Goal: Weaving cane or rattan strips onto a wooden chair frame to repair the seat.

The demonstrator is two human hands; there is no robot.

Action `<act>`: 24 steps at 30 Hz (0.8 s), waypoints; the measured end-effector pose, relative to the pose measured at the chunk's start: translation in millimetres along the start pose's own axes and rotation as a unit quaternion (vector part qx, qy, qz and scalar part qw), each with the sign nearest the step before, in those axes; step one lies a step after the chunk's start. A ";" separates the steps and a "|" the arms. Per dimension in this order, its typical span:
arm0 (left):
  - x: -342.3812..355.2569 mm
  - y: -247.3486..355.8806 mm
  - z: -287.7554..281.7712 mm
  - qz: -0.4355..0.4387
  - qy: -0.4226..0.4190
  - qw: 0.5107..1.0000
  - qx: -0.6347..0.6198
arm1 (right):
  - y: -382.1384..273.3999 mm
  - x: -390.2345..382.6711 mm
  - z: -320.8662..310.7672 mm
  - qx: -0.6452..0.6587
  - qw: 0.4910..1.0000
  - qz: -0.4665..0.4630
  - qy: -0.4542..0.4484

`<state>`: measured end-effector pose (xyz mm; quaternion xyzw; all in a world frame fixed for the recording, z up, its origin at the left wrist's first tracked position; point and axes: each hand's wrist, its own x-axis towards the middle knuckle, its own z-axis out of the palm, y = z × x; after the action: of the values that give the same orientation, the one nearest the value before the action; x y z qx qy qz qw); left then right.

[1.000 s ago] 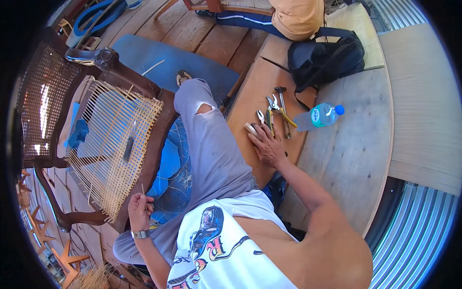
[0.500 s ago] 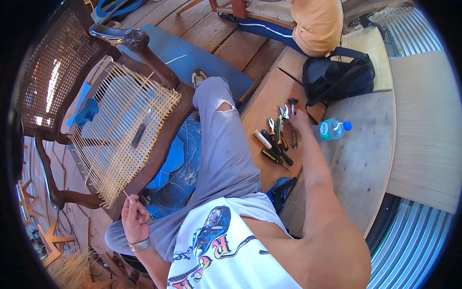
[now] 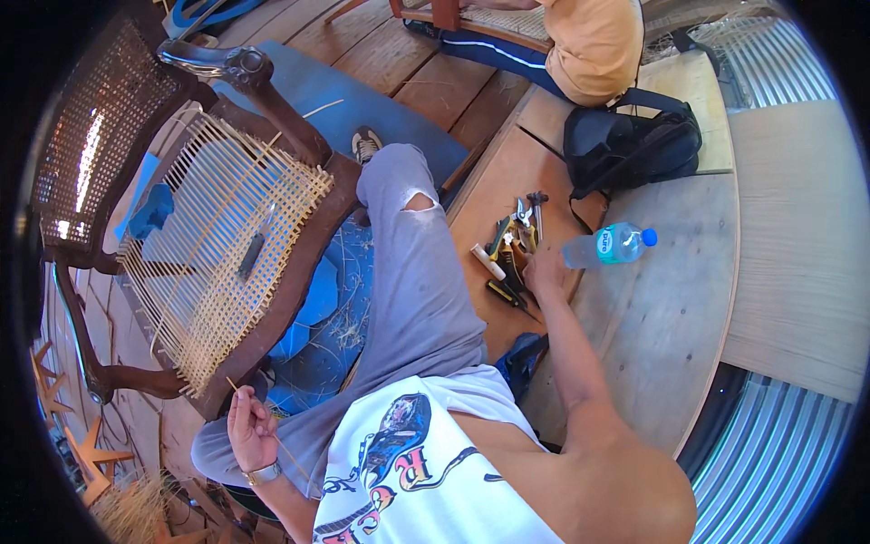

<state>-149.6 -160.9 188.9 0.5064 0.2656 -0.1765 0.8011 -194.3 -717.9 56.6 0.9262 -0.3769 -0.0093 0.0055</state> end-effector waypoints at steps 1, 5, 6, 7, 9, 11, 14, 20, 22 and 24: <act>0.4 0.8 1.3 -0.003 -0.002 1.000 0.001 | 2.4 10.5 -7.7 0.015 0.996 0.010 -0.086; 5.0 0.0 3.2 -0.002 0.008 1.000 0.000 | 10.5 32.9 -24.3 0.026 0.984 -0.016 -0.177; 5.6 -0.9 2.4 -0.003 0.015 1.000 -0.004 | 11.5 33.6 -19.8 0.026 0.984 -0.015 -0.176; 6.6 -1.1 2.3 -0.003 0.013 1.000 -0.004 | 10.7 33.8 -11.5 0.025 0.988 -0.028 -0.151; 7.3 -0.5 2.6 -0.004 0.014 1.000 -0.008 | 5.3 37.0 -4.0 0.024 0.991 -0.042 -0.126; 8.3 -1.6 3.4 -0.010 0.015 1.000 -0.006 | -3.5 46.2 -1.8 -0.027 0.979 -0.035 -0.198; 8.5 -1.7 0.9 -0.012 0.016 1.000 -0.003 | 10.0 46.0 19.0 -0.015 0.989 -0.066 -0.134; 4.0 -1.4 -4.0 -0.021 0.033 0.999 0.008 | -2.2 69.8 -28.2 0.034 0.989 -0.022 -0.144; 4.7 -1.6 -1.5 -0.025 0.039 0.999 0.007 | 5.9 89.6 -38.3 0.087 0.976 -0.039 -0.194; 5.0 -2.5 0.4 -0.031 0.045 0.998 0.009 | 7.0 105.3 -39.1 0.140 0.959 -0.059 -0.240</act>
<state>-146.8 -162.4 184.2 0.5123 0.3150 -0.1805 0.7783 -123.0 -796.3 94.4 0.9088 -0.3093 -0.1790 -0.2154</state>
